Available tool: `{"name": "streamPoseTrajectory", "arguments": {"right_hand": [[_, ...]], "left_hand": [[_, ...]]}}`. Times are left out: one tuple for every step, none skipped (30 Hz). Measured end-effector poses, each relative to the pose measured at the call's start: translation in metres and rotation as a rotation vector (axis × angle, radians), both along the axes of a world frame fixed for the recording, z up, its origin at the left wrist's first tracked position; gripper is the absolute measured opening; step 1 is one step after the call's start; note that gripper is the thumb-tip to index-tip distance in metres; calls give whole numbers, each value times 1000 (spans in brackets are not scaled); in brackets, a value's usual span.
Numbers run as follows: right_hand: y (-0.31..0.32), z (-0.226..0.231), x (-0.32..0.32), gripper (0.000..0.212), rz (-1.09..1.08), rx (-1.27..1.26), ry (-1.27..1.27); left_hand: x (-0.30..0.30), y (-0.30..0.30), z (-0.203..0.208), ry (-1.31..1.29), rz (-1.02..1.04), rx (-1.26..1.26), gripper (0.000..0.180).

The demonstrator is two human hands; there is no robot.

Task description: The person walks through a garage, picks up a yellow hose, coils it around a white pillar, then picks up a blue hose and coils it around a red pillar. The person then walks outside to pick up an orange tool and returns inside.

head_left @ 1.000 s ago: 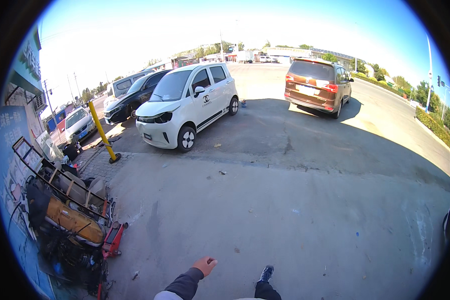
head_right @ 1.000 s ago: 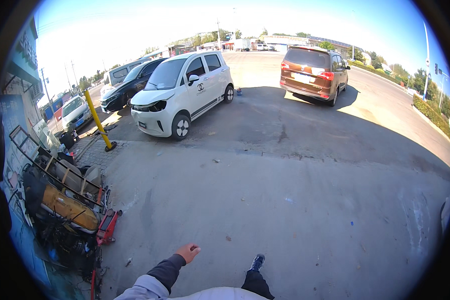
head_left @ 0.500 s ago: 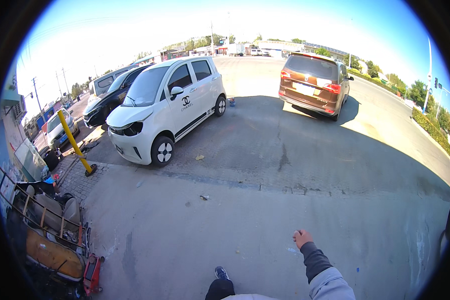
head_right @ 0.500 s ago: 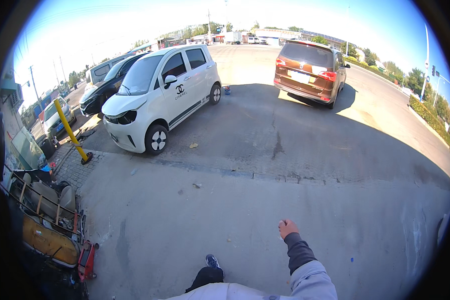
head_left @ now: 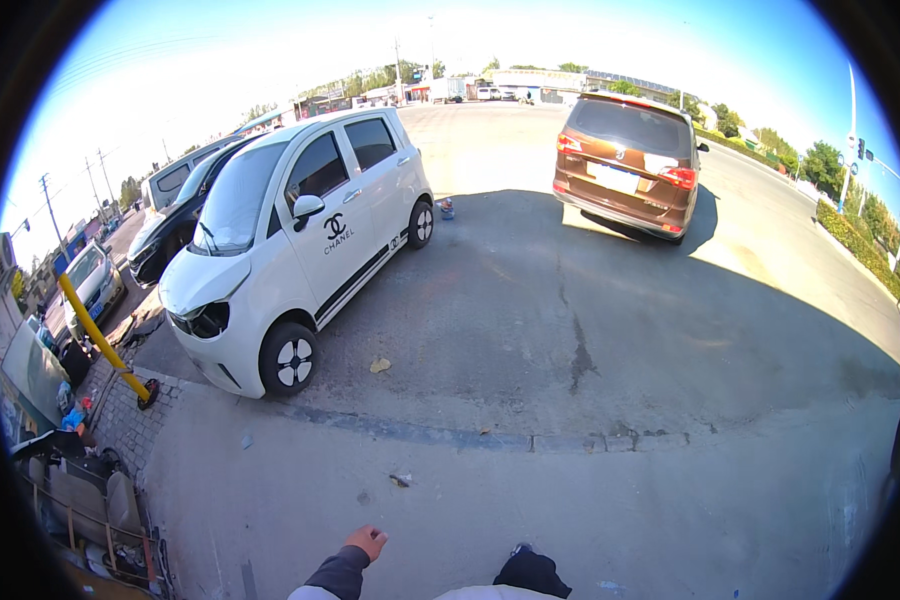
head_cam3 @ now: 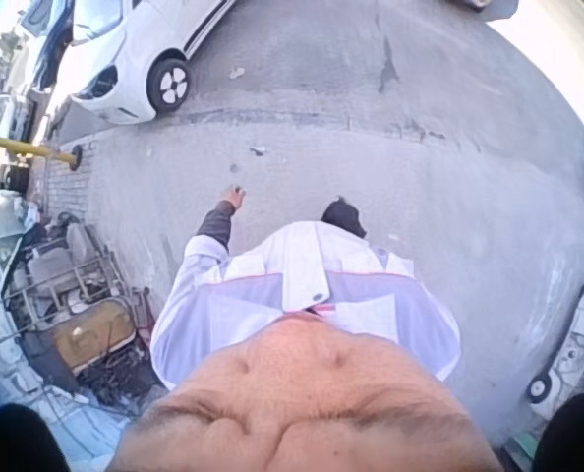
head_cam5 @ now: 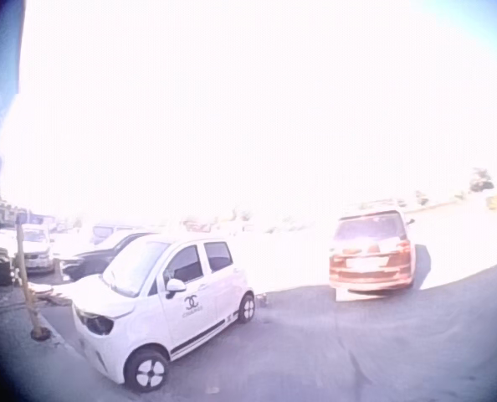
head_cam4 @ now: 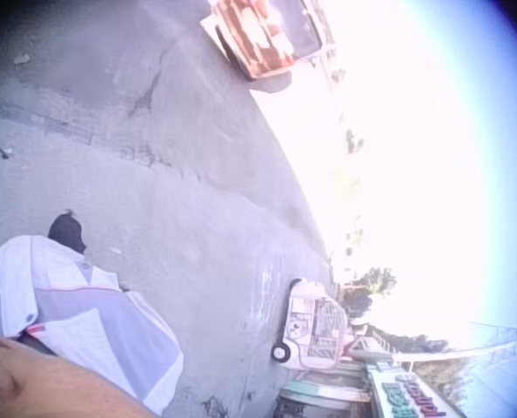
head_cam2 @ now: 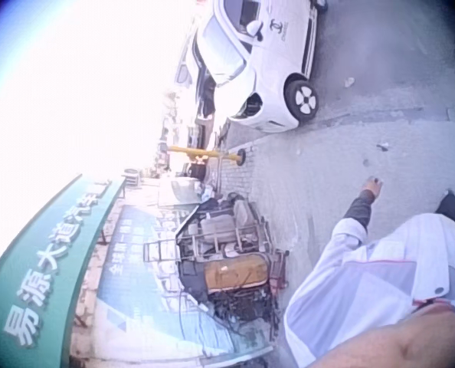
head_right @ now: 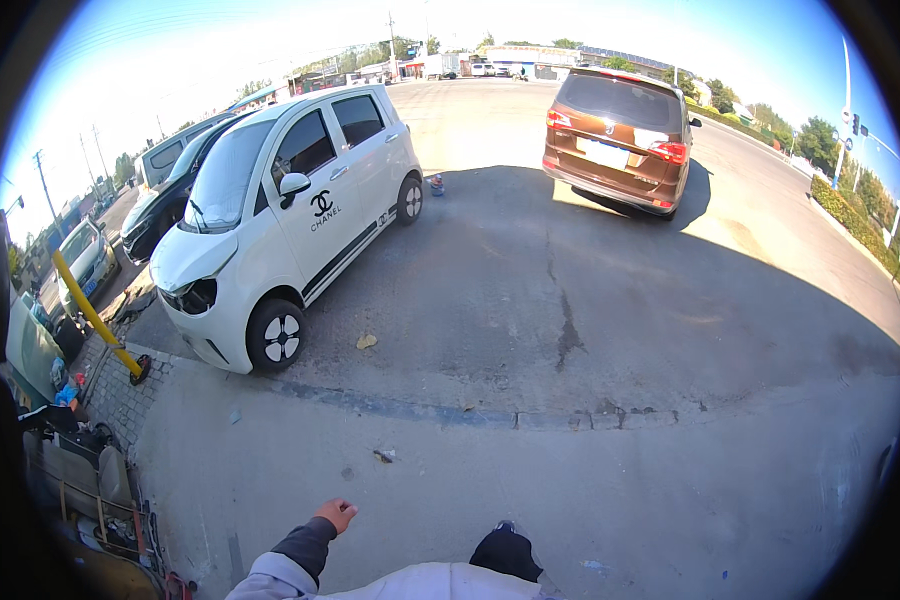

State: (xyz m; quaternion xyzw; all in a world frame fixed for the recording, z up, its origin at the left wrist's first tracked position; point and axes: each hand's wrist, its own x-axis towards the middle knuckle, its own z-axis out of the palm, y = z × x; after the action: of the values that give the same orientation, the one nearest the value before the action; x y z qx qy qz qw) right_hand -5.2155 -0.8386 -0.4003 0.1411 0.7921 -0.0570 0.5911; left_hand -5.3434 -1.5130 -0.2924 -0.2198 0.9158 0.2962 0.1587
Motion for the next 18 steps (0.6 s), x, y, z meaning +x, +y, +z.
{"name": "streamPoseTrajectory", "arguments": {"right_hand": [[2,-3,-13,46,-51,15,-15],[-1,-8,-33,45,-98,22,-28],[-6,-15,-60,44,-139,28,-34],[-15,-24,-94,43,-177,28,-34],[-22,-35,-132,43,-212,30,-27],[-32,-46,-175,42,-239,28,-12],[-40,-55,-226,42,-261,23,17],[-52,-62,-284,41,-274,12,65],[-64,-65,-346,41,-280,3,121],[-77,-62,-414,40,-295,-16,196],[-93,-54,-488,40,-317,-34,294],[-111,-40,-567,40,-405,-59,340],[-131,-21,-649,40,-429,-137,568],[-152,4,-733,40,-468,-223,734],[-173,32,-815,40,-503,-303,895],[-191,62,-887,41,-353,-399,1111],[-211,89,-956,35,-408,-509,1116],[-224,113,-1015,35,-373,-558,1168]], "left_hand": [[-60,2,14,58,-28,26,44],[-112,5,21,119,-49,65,44],[-155,5,22,213,-71,120,43],[-192,4,18,163,-86,99,43],[-224,1,6,146,-103,92,43],[-256,-5,-10,175,-129,89,43],[-279,-11,-27,75,-96,61,42],[-294,-19,-45,33,-80,38,41],[-303,-30,-62,-90,-38,6,43],[-307,-43,-78,-268,-62,-30,45],[-309,-61,-89,-496,-69,23,48],[-311,-70,-99,-639,-78,-8,48],[-315,-84,-104,-703,-27,-12,48],[-327,-92,-109,-733,28,0,48],[-343,-99,-113,-746,82,19,48],[-363,-106,-116,-755,129,39,48],[-387,-113,-118,-757,162,55,48],[-414,-118,-122,-758,190,72,49]]}}
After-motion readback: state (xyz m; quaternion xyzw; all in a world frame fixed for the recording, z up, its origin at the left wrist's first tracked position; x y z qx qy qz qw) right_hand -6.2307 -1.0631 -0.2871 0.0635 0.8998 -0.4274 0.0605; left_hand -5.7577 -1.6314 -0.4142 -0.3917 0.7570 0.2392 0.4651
